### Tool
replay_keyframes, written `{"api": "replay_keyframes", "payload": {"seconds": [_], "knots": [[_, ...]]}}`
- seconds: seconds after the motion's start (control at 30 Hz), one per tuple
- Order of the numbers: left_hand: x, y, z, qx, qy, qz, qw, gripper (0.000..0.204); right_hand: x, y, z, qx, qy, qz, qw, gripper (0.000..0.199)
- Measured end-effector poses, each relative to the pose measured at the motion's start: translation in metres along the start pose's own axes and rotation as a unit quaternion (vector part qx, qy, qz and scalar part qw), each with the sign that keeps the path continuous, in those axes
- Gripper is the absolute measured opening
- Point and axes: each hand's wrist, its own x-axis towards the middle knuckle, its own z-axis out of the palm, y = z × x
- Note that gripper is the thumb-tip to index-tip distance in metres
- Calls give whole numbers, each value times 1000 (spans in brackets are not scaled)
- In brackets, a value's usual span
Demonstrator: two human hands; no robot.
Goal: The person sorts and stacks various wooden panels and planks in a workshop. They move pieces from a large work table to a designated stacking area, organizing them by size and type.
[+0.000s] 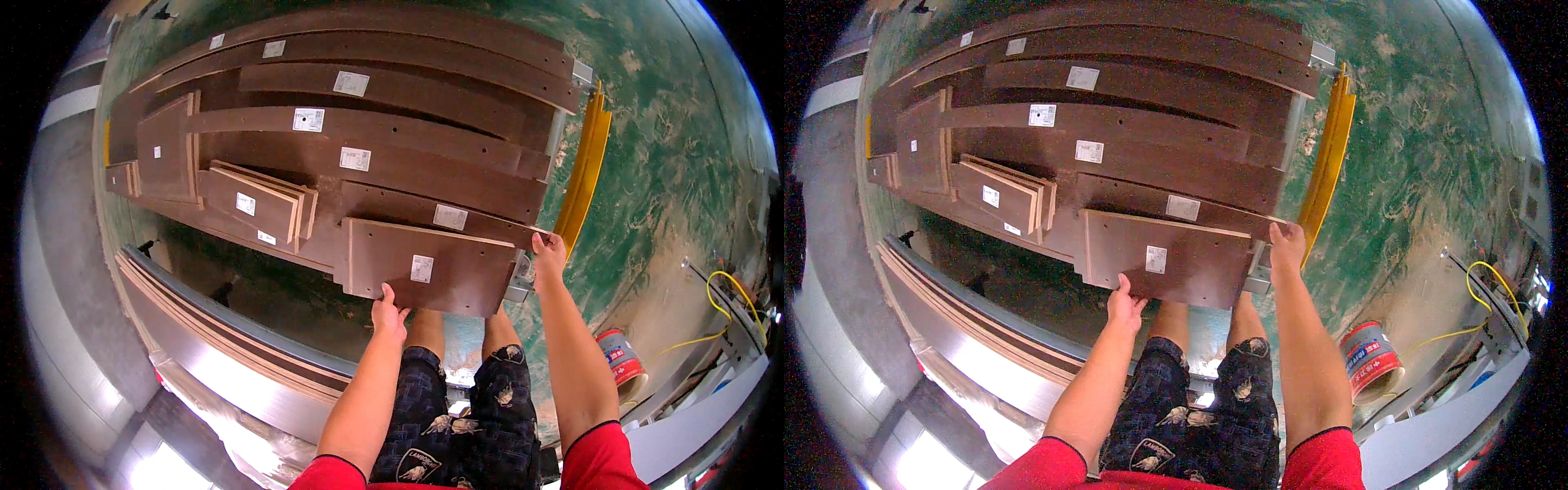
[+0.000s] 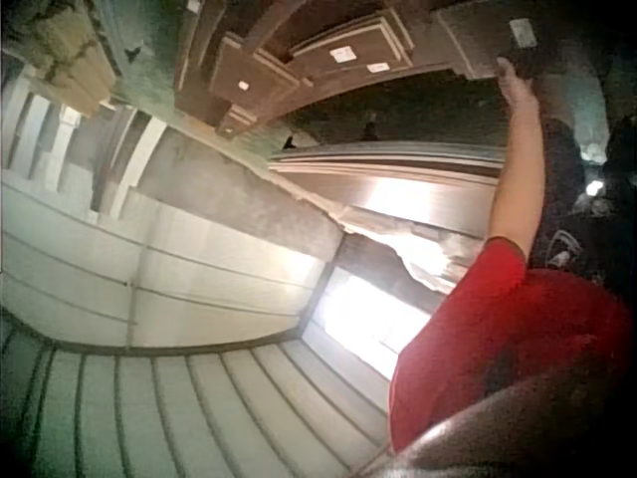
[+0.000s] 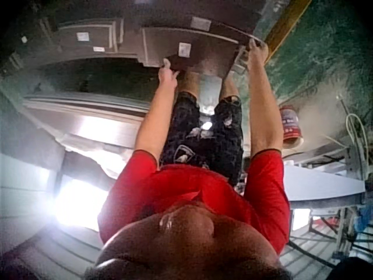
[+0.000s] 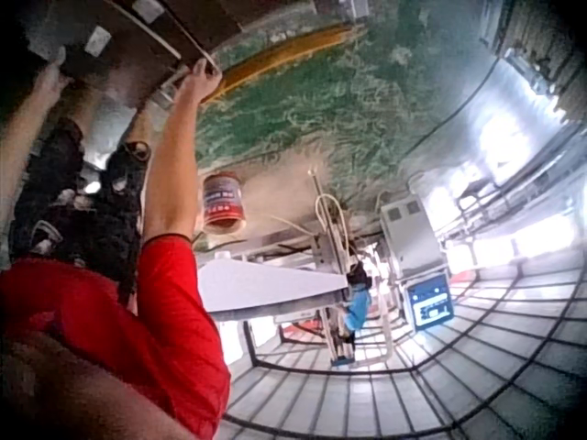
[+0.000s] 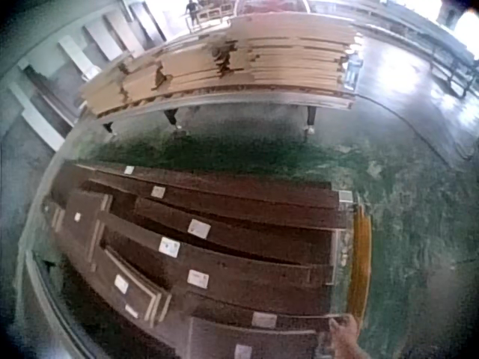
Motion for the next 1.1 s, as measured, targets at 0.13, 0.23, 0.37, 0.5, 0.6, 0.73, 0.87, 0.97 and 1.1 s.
{"api": "replay_keyframes", "payload": {"seconds": [0.13,0.23,0.37,0.5,0.6,0.73,0.87,0.97,1.1], "knots": [[0,14,8,30,40,-7,999,58,6,10,-4,-2,-7,6,1000,32],[14,20,-2,54,25,25,998,55,3,12,0,32,-28,0,999,36],[12,35,0,91,95,42,990,50,4,15,3,46,-23,14,999,37],[18,44,-13,114,72,30,990,50,0,4,6,64,-46,-1,997,35],[19,42,-12,87,36,9,995,50,-4,6,9,45,-48,2,998,31],[19,36,-14,89,22,9,996,58,-19,-12,16,80,-58,-16,995,29],[21,31,-13,89,-4,19,996,61,-22,-17,7,103,-57,-63,991,30],[8,36,-16,101,-37,11,994,65,-33,-10,-22,42,-37,-81,995,33],[-35,42,-43,173,-10,24,985,66,-93,18,-93,-138,-66,-80,985,29]]}}
